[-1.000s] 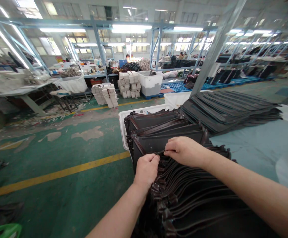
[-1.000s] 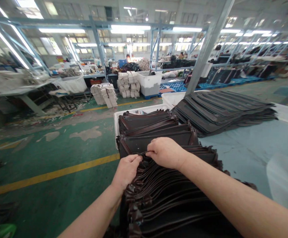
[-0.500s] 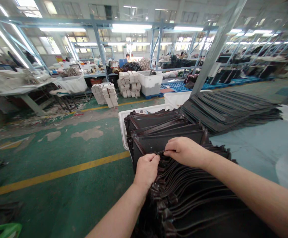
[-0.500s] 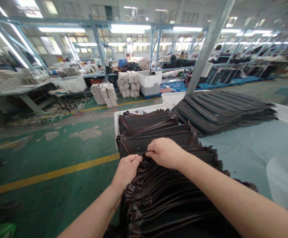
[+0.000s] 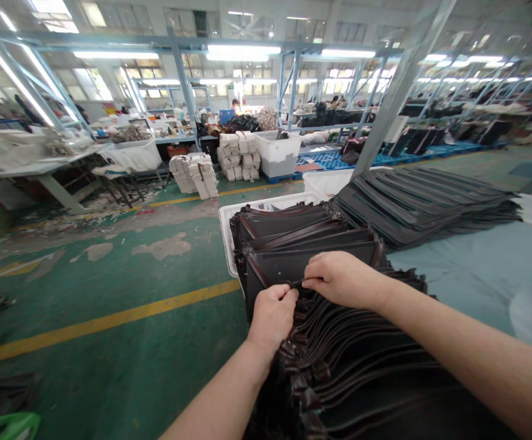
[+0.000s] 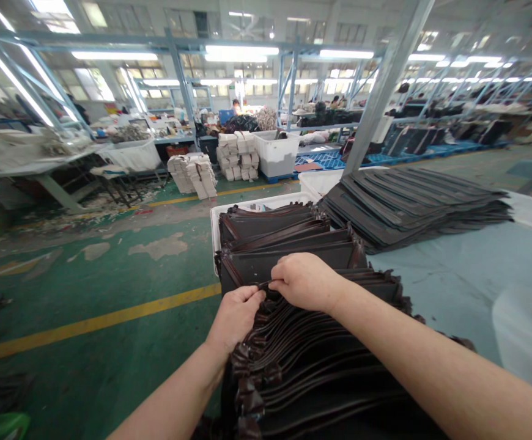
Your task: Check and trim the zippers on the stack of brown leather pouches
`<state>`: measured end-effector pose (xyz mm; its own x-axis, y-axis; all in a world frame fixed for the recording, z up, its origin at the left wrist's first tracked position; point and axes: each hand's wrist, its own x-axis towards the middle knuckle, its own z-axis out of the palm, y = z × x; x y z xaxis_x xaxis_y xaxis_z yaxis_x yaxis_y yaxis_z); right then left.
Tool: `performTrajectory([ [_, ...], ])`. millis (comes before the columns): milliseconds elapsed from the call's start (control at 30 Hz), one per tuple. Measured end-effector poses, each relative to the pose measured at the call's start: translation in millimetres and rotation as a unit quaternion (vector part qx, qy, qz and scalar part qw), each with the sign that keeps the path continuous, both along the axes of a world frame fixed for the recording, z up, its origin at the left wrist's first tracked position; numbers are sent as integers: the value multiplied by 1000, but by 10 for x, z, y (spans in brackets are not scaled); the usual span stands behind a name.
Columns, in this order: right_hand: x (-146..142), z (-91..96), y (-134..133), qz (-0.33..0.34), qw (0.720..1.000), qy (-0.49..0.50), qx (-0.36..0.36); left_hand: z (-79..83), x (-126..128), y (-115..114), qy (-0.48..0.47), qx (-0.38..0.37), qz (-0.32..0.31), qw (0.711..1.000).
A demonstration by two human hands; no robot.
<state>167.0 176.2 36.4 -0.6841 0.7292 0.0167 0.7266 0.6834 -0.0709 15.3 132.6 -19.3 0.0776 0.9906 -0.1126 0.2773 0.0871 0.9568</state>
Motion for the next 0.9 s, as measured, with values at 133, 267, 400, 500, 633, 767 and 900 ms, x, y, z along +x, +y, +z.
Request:
performTrajectory([
  [133,-66,0,5,5,1000,-2,-9,-3,-4,-12,-28,-1,-7,1000],
  [267,-69,-70,17,-17,1000,-6,-13,-33,-6,-10,-85,-23,-12,996],
  [400,-10,-102,34,-28,999,-19,-19,-48,-3,0,-104,-39,-12,994],
  [500,10,-65,30,-23,999,-40,-9,-41,-1,2,-90,-35,2,995],
  [633,-26,15,-3,-21,997,-70,8,-64,-5,2,-88,-29,8,996],
  [767,-66,33,-28,-31,997,-76,7,-108,-19,6,-115,-46,15,992],
  [900,-55,-20,-26,-54,997,-50,-27,-108,-28,21,-140,-66,31,988],
])
